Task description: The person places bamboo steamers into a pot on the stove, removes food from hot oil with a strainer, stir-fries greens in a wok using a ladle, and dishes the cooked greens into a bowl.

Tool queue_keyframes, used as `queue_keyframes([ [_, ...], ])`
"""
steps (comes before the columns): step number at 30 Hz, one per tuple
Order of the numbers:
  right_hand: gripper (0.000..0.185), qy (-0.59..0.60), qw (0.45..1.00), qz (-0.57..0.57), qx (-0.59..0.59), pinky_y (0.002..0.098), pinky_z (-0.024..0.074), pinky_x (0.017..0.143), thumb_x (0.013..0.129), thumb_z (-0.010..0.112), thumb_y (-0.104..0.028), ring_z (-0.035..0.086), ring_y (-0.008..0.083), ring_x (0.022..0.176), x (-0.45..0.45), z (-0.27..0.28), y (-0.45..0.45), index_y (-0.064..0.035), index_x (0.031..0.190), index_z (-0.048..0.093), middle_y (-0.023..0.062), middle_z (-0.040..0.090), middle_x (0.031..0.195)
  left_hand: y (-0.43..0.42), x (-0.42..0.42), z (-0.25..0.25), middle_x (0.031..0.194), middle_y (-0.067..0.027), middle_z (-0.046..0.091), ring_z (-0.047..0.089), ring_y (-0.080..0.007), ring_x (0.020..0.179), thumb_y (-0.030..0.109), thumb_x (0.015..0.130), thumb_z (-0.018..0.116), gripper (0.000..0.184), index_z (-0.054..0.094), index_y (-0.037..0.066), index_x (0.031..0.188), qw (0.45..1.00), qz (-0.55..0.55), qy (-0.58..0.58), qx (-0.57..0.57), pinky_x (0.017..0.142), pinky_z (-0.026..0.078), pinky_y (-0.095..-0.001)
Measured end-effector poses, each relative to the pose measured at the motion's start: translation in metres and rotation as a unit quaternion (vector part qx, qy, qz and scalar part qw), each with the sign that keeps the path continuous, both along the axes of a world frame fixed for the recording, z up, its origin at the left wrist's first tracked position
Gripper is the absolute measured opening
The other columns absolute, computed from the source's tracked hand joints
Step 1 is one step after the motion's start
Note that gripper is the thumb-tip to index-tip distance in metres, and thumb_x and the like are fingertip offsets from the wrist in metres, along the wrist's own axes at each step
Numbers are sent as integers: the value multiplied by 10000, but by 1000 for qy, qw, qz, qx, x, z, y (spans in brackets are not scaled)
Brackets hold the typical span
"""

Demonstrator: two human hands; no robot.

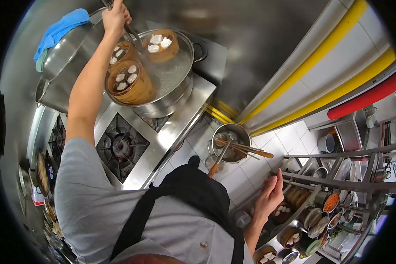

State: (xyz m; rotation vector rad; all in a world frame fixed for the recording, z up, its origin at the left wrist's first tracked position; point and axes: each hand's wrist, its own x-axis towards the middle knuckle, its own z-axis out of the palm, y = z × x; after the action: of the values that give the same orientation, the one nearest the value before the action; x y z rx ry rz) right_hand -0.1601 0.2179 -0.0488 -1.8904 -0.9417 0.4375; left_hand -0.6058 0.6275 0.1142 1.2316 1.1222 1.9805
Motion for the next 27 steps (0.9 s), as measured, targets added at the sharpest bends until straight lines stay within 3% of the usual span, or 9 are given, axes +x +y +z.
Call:
queue_keyframes([
  [4,382,-23,1000,1,-11,227,398,507,1052,485,-262,471,43,562,2,1,13,-24,1336,579,13,595,694,-9,-1,-19,433,29,321,320,-122,316,485,941,624,593,308,192,532,999,-6,19,-32,332,264,-288],
  [12,363,-24,1000,16,-7,200,335,470,1049,503,-266,427,22,529,-10,-2,33,-40,1314,607,-14,569,697,-40,17,-44,459,25,307,321,-128,354,432,953,622,554,314,179,569,988,-112,-56,-86,356,278,-298],
  [14,386,-10,999,16,-48,230,402,530,1049,494,-273,469,52,586,-15,5,35,-36,1340,585,11,576,689,-44,22,-47,457,16,304,321,-136,353,420,957,620,553,314,171,570,987,-125,-25,-102,356,286,-302],
  [18,383,-5,998,17,-57,233,408,534,1048,496,-266,475,50,593,-18,2,33,-40,1344,583,11,578,692,-40,16,-61,453,-8,336,334,-150,347,393,960,621,524,351,152,580,979,-172,-18,-108,354,305,-304],
  [19,382,-5,998,19,-55,233,409,533,1048,497,-265,476,50,592,-18,1,32,-40,1344,584,12,580,694,-36,14,-58,462,19,302,354,-127,391,431,971,577,564,328,153,548,974,-205,55,-77,389,314,-302],
  [21,381,-6,998,17,-54,232,410,532,1047,498,-263,477,50,592,-18,1,30,-40,1343,584,13,582,696,-35,12,-62,462,11,296,329,-129,390,424,973,577,569,311,147,554,968,-231,62,-81,392,311,-305],
  [24,378,-6,999,14,-47,232,408,528,1047,499,-261,475,51,590,-18,0,28,-41,1342,586,13,578,694,-34,9,-65,465,1,300,311,-131,392,409,975,581,567,306,138,560,954,-276,73,-87,409,328,-309],
  [27,370,-13,1000,15,-7,195,333,456,1052,492,-266,439,22,519,-17,-4,23,-43,1328,596,-17,560,700,-37,9,-64,469,-4,327,345,-134,401,400,975,584,554,333,130,561,947,-294,92,-93,444,372,-307],
])
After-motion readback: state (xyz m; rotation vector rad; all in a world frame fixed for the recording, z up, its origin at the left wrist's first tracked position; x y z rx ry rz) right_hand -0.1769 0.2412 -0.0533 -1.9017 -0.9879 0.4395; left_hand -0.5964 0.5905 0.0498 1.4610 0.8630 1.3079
